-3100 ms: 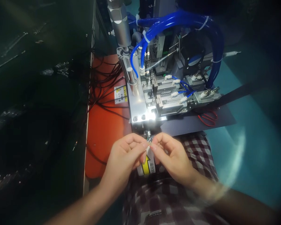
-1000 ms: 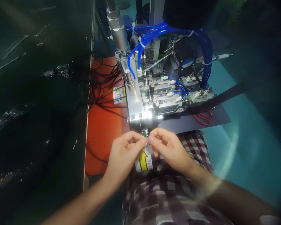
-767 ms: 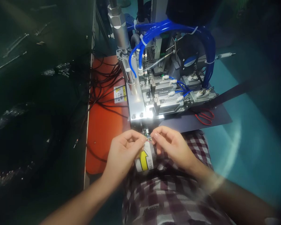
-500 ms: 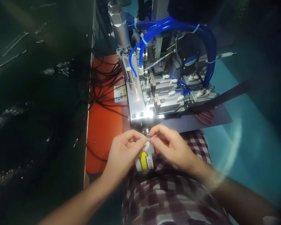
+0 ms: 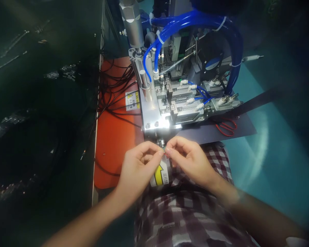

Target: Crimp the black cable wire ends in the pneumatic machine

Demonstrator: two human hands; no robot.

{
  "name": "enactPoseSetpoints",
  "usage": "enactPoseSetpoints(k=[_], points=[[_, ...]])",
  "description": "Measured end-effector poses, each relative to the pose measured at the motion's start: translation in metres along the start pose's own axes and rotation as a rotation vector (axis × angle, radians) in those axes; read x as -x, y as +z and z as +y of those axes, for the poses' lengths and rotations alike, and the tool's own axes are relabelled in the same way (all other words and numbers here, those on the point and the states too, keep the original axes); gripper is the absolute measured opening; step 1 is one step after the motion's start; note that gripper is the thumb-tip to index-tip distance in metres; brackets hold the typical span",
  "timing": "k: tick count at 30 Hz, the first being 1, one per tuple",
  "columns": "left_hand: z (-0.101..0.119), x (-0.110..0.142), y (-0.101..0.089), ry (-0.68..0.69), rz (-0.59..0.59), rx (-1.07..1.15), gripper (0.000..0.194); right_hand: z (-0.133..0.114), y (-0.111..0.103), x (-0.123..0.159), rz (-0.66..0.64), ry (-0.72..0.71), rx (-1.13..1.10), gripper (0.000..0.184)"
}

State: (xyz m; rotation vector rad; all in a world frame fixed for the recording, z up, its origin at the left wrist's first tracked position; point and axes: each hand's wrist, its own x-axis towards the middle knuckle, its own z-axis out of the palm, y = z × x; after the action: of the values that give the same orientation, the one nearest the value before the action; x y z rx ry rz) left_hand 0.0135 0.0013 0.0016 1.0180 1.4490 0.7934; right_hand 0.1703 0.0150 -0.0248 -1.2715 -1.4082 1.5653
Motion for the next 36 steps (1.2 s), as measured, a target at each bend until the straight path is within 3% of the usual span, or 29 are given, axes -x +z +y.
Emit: enactPoseSetpoints(k=[7, 14, 20, 24, 29, 36], points=[[0.004, -0.004, -0.002, -0.058, -0.012, -0.008, 0.016, 0.001, -0.006, -0.007, -0.131, 0.123, -0.244, 0.019], [0.004, -0.006, -0.003, -0.078, -0.005, -0.015, 0.018, 0.002, -0.015, -0.006, -0.147, -0.086, 0.220, 0.017], [0.003, -0.006, -0.004, -0.072, -0.030, -0.015, 0.019, -0.002, -0.017, -0.009, -0.165, -0.290, 0.421, 0.006], [0.005, -0.005, -0.003, -0.077, -0.023, -0.024, 0.019, -0.001, -0.015, -0.011, -0.119, -0.374, 0.426, 0.010], [0.004, -0.005, -0.002, -0.079, -0.017, -0.022, 0.019, 0.005, -0.011, -0.010, -0.062, -0.333, 0.321, 0.012], [0.004, -0.005, -0.003, -0.080, -0.027, -0.026, 0.020, 0.005, -0.016, -0.008, -0.016, -0.440, 0.392, 0.007]])
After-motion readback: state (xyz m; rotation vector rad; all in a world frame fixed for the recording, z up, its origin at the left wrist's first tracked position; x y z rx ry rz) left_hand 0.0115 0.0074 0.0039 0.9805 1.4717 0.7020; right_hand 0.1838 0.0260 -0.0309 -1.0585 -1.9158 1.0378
